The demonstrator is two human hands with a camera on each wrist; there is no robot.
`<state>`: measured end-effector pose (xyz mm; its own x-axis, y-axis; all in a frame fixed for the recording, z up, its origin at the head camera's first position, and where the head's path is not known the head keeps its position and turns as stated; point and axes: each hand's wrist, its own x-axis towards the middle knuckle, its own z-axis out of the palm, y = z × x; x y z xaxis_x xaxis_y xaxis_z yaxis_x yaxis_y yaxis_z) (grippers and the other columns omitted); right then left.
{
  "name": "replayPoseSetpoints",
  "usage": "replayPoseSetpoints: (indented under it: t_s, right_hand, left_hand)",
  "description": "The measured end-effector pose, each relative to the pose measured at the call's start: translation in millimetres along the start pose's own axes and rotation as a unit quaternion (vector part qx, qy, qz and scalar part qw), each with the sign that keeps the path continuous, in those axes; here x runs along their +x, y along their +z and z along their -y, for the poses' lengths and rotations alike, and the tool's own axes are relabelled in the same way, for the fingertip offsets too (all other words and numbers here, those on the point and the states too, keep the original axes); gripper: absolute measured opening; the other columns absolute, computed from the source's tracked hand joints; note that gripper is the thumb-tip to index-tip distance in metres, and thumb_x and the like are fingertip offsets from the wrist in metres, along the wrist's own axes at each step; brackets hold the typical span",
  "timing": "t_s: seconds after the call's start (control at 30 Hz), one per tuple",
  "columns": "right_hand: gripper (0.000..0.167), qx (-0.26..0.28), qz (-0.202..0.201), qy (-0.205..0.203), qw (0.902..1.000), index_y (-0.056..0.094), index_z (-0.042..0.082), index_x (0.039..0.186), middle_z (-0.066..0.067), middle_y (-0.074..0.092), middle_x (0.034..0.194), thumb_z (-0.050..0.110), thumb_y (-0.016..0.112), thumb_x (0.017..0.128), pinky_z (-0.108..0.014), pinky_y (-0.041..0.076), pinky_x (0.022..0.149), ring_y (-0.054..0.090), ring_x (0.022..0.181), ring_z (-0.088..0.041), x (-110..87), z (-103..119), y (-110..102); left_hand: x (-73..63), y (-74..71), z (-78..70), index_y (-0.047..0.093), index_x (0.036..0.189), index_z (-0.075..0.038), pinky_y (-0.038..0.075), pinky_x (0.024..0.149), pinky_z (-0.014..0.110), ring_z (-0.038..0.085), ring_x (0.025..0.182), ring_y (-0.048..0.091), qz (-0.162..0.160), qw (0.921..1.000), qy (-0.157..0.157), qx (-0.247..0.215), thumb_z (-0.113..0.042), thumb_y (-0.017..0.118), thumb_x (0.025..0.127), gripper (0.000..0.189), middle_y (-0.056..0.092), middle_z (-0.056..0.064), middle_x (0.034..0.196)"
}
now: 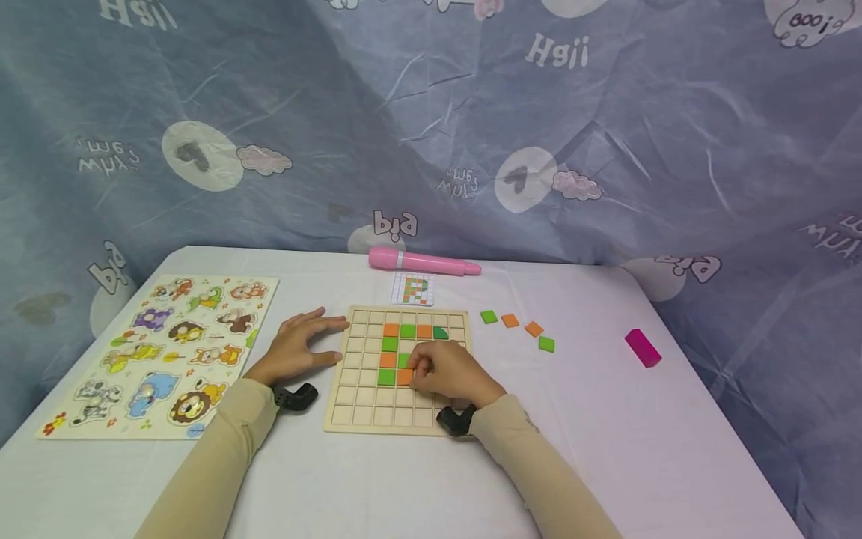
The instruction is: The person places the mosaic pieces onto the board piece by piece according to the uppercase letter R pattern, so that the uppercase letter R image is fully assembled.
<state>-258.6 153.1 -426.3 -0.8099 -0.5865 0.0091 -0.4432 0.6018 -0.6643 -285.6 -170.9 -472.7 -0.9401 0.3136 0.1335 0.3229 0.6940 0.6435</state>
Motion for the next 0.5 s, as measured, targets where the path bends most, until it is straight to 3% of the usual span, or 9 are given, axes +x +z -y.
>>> replayPoseSetpoints:
  t_s: [0.5]
  right_hand:
    - [0.016,-0.004,0.004,-0.003,1.0,0.076,0.004,0.1,0.008,0.065,0.077,-0.004,0.08,0.087,-0.023,0.049,0.071,0.056,0.073,-0.006,-0.4,2.4,1.3]
  left_hand:
    - [0.3,0.2,-0.8,0.069,0.146,-0.011,0.01,0.132,0.061,0.041,0.161,0.031,0.002,1.0,0.004,0.003,-0.028,0.083,0.089,0.06,0.061,0.011,0.156]
